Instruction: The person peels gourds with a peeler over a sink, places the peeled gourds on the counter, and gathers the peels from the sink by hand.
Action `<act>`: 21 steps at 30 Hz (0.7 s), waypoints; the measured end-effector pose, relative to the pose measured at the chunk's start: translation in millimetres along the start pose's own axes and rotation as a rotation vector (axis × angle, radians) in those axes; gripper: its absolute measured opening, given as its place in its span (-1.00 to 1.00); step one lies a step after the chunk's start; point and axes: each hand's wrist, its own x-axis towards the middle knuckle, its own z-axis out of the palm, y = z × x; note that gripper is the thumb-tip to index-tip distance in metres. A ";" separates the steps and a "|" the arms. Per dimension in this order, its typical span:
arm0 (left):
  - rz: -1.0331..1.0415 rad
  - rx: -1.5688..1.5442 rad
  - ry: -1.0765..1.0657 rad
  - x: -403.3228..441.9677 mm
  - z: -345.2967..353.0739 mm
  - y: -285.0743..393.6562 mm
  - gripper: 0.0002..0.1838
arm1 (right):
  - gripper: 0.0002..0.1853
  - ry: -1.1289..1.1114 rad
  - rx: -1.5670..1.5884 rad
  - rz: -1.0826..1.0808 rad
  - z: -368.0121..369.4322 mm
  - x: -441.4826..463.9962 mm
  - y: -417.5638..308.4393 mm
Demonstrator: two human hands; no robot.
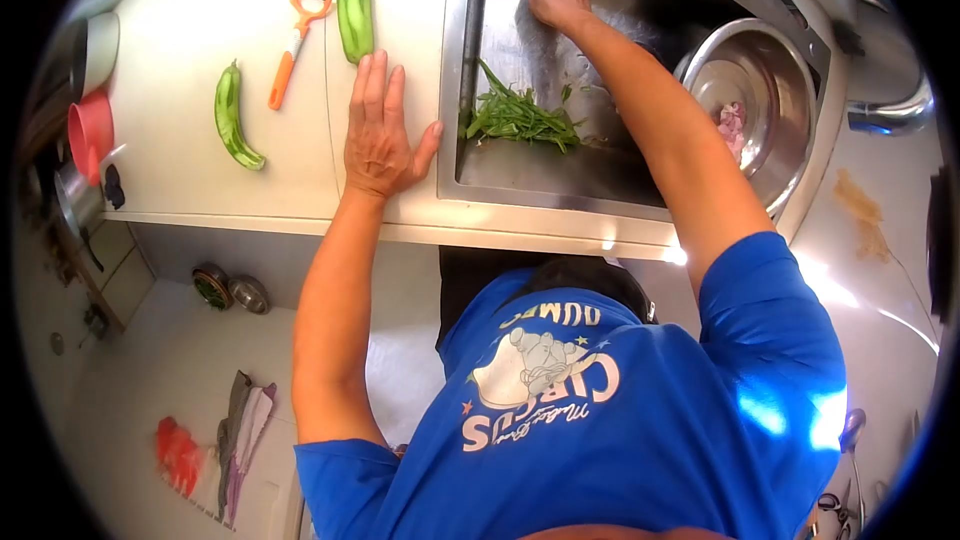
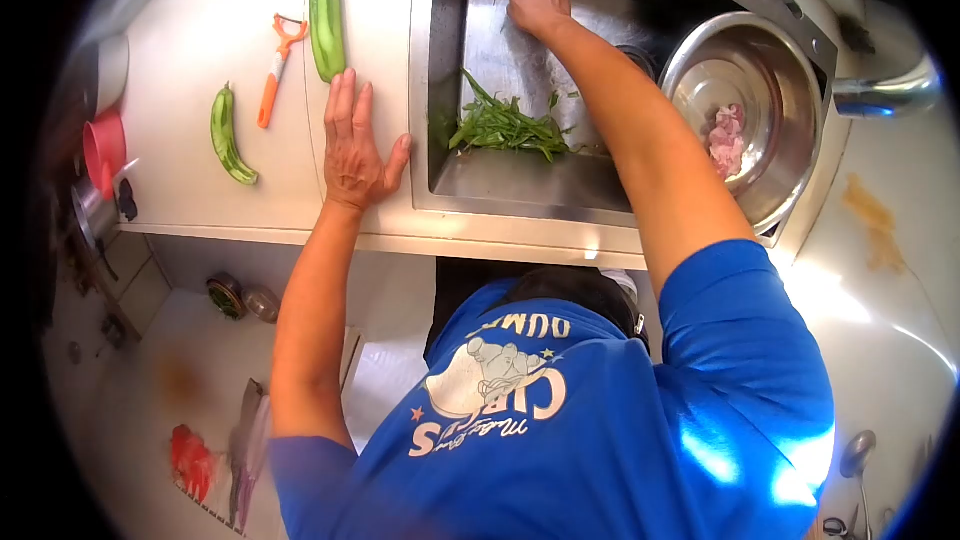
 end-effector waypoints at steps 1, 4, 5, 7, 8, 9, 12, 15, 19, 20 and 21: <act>-0.001 0.012 -0.001 2.8 -0.3 -2.2 -0.17 | -0.68 -0.061 0.002 0.010 -6.9 11.3 -5.1; -0.022 0.006 -0.025 -5.4 -2.8 4.1 -0.16 | -0.76 0.154 -0.154 -0.262 42.2 -7.9 -23.4; -0.023 0.000 -0.021 -5.1 -2.7 2.8 -0.16 | -0.77 -0.088 -0.108 -0.426 51.4 -24.9 -28.7; -0.015 -0.008 0.004 3.2 0.3 -2.4 -0.15 | -0.80 -0.320 0.090 -0.479 60.1 -75.2 -48.0; -0.017 -0.013 0.003 2.0 0.0 -1.6 -0.15 | -0.79 -0.477 0.010 -0.612 49.8 -88.9 -52.7; -0.020 -0.013 0.001 0.1 -1.1 -1.5 -0.15 | -0.78 -0.388 -0.007 -0.549 43.6 -85.5 -53.2; -0.031 -0.017 0.001 0.6 -2.5 1.0 -0.15 | -0.73 -0.148 -0.050 -0.303 -0.4 -48.1 -55.5; -0.030 -0.017 0.001 0.7 -0.7 -0.2 -0.14 | -0.72 0.117 -0.073 -0.446 3.3 3.4 -39.1; -0.015 -0.014 0.009 -0.9 -0.3 -1.0 -0.14 | -0.68 0.103 -0.115 -0.631 41.4 5.8 -17.0; -0.019 -0.015 0.006 0.6 -0.8 -1.3 -0.14 | -0.68 0.007 -0.155 -0.627 42.9 -9.1 -14.8; -0.022 -0.017 0.003 1.1 -1.3 -0.7 -0.14 | -0.66 -0.089 -0.196 -0.621 41.1 -29.7 -14.3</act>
